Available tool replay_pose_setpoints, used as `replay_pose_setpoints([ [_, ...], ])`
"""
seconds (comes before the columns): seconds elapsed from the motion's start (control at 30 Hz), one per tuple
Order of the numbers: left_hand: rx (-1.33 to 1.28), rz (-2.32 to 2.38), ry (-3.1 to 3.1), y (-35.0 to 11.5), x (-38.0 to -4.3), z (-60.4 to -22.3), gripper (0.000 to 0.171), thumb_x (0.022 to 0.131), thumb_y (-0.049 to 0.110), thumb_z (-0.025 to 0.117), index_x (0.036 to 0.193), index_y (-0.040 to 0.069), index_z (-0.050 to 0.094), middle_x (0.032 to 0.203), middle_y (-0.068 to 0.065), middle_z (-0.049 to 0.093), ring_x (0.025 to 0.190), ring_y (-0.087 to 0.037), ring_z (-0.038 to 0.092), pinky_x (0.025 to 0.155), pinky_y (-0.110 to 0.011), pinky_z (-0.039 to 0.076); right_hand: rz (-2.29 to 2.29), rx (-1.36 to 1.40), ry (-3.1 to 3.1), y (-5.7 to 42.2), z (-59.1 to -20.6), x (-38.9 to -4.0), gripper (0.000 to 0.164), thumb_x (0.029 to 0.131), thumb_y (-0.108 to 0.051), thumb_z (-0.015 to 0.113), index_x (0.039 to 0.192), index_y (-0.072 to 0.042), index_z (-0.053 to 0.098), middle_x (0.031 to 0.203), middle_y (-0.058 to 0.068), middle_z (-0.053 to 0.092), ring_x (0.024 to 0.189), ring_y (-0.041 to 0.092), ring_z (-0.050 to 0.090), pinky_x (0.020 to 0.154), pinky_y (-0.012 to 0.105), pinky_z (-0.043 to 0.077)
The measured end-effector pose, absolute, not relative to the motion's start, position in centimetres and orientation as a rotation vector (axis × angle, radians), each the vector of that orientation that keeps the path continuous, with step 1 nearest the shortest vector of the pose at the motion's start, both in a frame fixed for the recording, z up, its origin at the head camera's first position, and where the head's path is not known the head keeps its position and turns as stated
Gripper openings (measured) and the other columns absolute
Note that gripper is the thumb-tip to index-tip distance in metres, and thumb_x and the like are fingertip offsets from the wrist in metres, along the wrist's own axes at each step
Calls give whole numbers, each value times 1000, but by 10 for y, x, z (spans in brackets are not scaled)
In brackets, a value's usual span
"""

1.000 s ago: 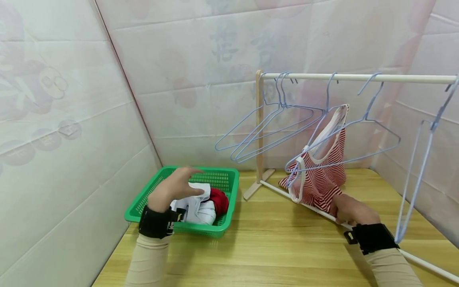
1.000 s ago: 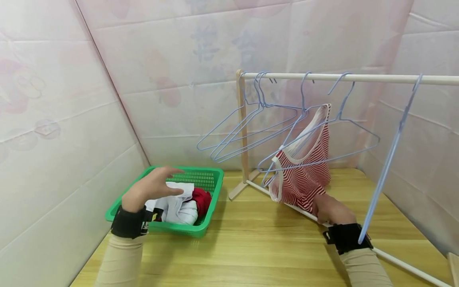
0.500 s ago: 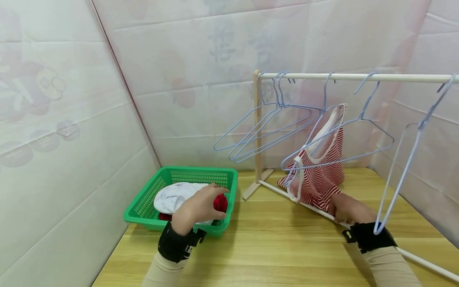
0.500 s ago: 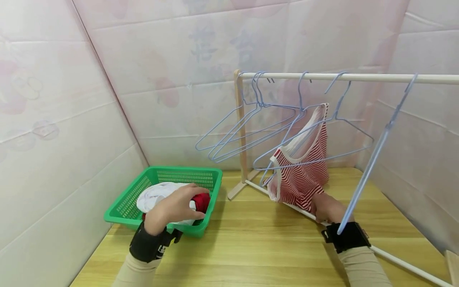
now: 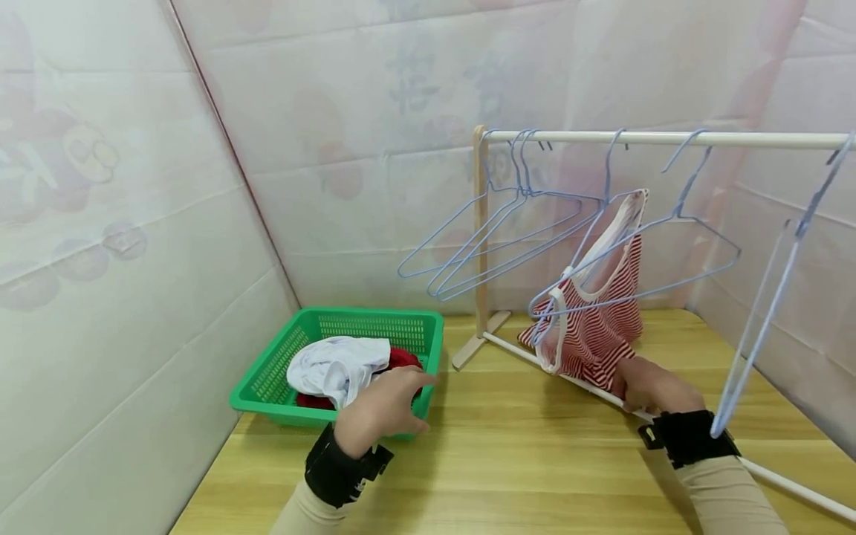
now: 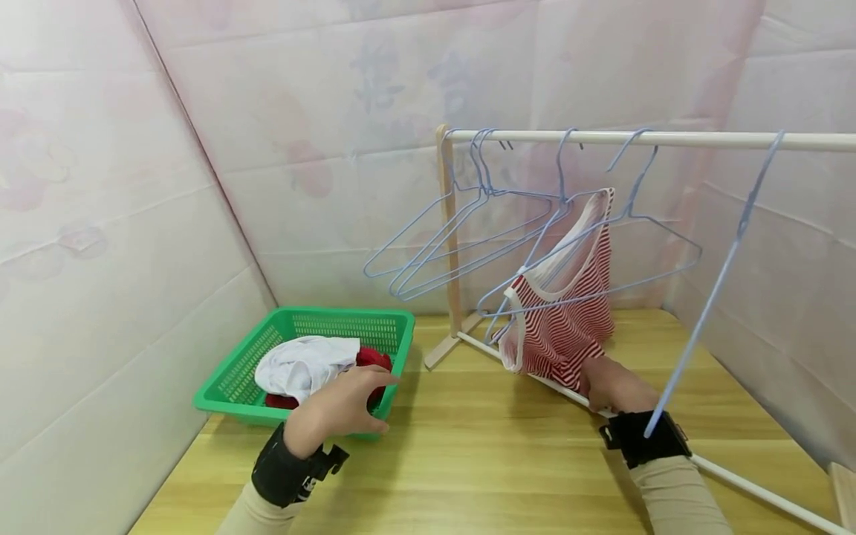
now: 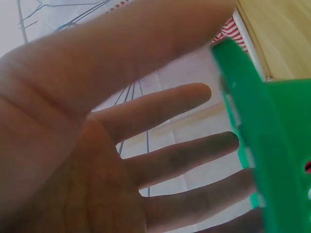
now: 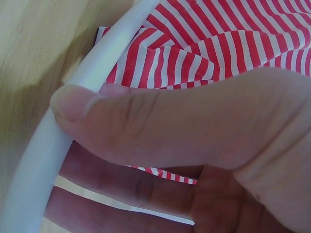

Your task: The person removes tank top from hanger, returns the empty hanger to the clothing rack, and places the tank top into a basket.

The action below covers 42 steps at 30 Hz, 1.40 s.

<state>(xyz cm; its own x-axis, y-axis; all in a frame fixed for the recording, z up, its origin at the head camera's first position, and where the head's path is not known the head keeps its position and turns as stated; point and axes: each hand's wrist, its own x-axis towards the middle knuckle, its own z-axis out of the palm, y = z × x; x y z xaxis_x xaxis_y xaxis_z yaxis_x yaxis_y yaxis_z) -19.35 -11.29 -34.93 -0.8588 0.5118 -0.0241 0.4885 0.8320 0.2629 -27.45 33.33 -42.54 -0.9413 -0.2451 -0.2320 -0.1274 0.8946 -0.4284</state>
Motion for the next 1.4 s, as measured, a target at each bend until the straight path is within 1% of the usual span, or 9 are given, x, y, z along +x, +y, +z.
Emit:
replay_pose_setpoints([
  [0.27,808,385,2866,-116,-197,-352,63,80,17,90,138,10,66,138,-7,67,128,-28,62,104,-42,54,-525,-280,2799,329,-427,-280,23,73,13,75,83,-5,64,81,8,57,65,20,54,51,26,48],
  [0.47,824,418,2844,-119,-200,-351,61,79,17,90,136,11,68,132,-7,70,119,-27,66,97,-40,56,-545,-288,2803,330,-426,-279,21,72,12,73,82,-5,66,80,7,57,64,20,55,53,28,49],
  [0.6,824,423,2836,-119,-202,-350,61,80,18,90,136,12,67,129,-8,71,115,-27,67,93,-38,56,-544,-293,2802,331,-423,-279,19,73,12,71,85,-4,67,83,8,58,69,21,54,55,31,50],
  [0.73,831,402,2848,-119,-203,-349,61,80,19,90,136,13,68,127,-7,72,112,-25,67,92,-37,56,-512,-287,2791,331,-422,-280,19,76,11,74,86,-4,68,83,9,59,72,22,55,57,32,51],
  [0.93,821,389,2847,-119,-205,-350,61,80,20,90,136,14,68,123,-6,72,106,-23,66,88,-34,55,-489,-288,2797,330,-421,-281,18,76,10,77,84,-4,69,81,9,60,68,21,58,54,31,53],
  [1.07,816,399,2834,-119,-206,-350,61,80,19,90,137,13,67,123,-7,72,107,-26,66,90,-35,56,-484,-338,2809,331,-423,-281,18,75,11,77,84,-4,71,80,8,62,67,20,57,53,30,51],
  [1.17,817,400,2827,-119,-205,-350,61,81,18,89,137,13,67,126,-7,72,112,-27,66,93,-38,56,-495,-340,2816,331,-424,-280,19,74,11,77,83,-4,69,79,7,60,67,20,56,53,30,51],
  [1.27,812,399,2821,-119,-205,-351,61,81,18,89,138,13,67,128,-7,71,115,-28,66,95,-39,56,-549,-299,2796,331,-424,-278,20,73,13,74,81,-4,67,78,6,58,66,20,55,52,28,49],
  [1.4,801,394,2821,-118,-204,-353,61,81,19,90,138,14,67,126,-7,71,111,-26,66,91,-36,56,-614,-271,2773,332,-425,-275,21,71,15,69,82,-3,65,79,7,56,62,18,52,50,25,46],
])
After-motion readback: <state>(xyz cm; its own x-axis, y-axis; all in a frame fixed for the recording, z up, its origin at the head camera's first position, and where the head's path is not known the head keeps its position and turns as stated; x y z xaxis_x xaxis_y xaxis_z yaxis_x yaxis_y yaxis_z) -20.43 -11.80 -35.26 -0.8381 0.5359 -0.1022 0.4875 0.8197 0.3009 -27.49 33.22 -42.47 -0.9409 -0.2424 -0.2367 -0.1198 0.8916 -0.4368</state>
